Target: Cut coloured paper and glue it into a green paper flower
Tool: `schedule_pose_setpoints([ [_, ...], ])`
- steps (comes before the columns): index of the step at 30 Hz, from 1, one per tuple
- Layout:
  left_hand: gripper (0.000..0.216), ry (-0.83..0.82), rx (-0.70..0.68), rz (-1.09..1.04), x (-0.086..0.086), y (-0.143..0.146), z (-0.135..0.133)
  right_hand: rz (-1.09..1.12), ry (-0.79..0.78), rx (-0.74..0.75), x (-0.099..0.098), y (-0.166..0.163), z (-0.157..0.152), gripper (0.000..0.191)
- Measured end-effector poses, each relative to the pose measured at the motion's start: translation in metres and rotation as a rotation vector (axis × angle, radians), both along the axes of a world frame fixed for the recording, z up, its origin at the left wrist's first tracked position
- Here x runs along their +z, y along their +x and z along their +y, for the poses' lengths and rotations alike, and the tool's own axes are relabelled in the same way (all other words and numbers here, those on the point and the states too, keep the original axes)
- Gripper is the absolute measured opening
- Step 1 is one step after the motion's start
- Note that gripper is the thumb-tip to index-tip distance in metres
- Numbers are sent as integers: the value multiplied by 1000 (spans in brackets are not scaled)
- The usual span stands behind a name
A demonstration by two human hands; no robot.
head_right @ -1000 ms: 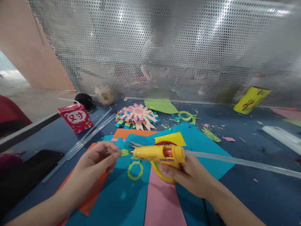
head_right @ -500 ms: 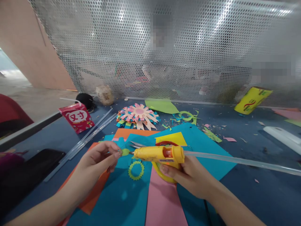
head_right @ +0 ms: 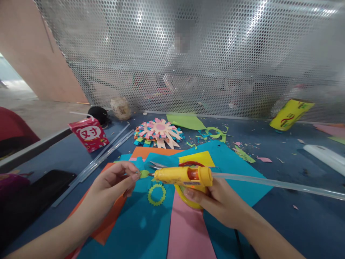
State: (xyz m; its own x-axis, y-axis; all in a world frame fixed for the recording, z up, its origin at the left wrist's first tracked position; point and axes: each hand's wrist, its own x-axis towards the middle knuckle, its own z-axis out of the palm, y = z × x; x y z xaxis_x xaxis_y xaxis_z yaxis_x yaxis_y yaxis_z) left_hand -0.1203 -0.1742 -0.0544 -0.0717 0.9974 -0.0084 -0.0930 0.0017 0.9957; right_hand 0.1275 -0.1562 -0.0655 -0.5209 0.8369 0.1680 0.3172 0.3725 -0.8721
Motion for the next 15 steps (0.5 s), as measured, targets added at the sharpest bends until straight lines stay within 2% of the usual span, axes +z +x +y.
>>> schedule_pose_setpoints([
  [15,14,-10,-10,-28,-1,0,0,-63,8,-36,0,-1,2,20],
])
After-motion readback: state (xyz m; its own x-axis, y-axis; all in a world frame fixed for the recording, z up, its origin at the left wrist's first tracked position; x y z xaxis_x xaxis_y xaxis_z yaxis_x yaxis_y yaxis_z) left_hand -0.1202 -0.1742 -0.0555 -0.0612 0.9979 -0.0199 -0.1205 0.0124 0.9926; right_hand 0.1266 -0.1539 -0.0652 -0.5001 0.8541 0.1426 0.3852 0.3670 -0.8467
